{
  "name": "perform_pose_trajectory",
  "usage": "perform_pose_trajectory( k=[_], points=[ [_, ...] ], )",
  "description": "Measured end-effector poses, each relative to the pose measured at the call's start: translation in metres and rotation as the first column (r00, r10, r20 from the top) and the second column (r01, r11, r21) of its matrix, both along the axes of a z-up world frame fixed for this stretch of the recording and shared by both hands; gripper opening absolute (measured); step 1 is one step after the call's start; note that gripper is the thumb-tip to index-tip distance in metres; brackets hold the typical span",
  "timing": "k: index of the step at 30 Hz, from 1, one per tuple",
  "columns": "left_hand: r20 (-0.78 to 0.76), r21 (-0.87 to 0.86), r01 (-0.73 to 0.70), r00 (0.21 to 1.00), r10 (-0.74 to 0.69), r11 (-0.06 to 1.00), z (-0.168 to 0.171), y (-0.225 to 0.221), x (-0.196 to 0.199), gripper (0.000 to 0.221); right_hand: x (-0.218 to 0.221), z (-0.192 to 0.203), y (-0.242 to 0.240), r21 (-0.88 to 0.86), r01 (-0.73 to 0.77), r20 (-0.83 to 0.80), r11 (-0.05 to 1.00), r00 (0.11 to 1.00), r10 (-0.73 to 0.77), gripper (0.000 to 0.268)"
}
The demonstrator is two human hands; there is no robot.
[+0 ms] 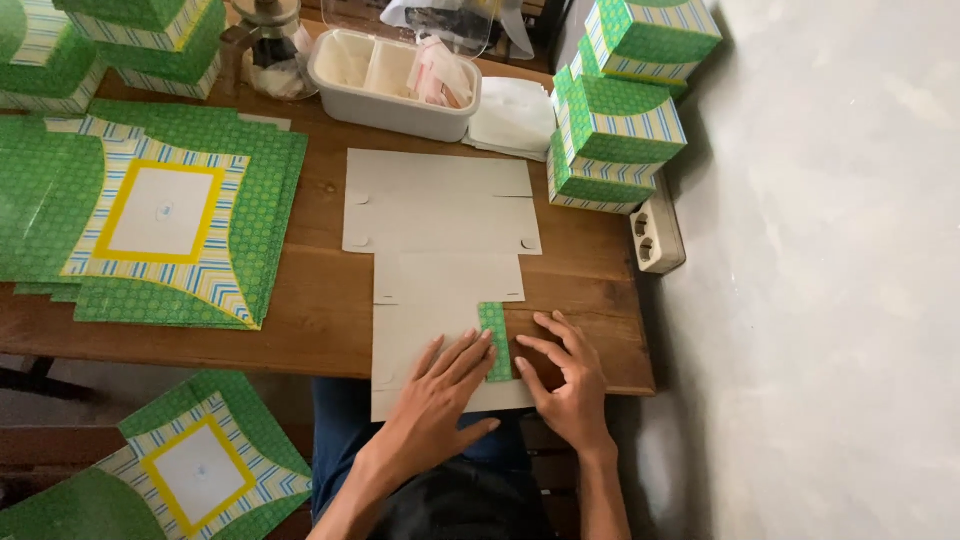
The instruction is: The person is assembling cardboard boxes by folding the pre-cut flaps and applying green adhesive strips to the edges.
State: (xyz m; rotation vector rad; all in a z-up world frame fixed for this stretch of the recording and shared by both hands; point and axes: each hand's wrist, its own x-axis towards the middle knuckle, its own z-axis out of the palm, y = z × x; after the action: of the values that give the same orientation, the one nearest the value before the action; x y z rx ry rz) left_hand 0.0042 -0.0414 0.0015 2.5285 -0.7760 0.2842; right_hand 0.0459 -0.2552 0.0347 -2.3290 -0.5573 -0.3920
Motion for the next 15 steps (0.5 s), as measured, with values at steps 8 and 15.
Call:
perform_pose_trajectory(
  k=[8,15],
  points=[
    [-0.033,-0.137,-0.068,0.997,0.064,0.988,0.021,-0.001,0.002,0.042,-0.016,0.001,0.002,-0.034,-0.081,-0.029,0.996,0.996,0.080,0.036],
    [0.061,-0.159,-0.148,0.985,0.159,0.976,0.008,-0.009,0.015,0.021,-0.057,0.006,0.016,-0.064,-0.038,-0.196,0.997,0.980,0.025,0.048]
  ],
)
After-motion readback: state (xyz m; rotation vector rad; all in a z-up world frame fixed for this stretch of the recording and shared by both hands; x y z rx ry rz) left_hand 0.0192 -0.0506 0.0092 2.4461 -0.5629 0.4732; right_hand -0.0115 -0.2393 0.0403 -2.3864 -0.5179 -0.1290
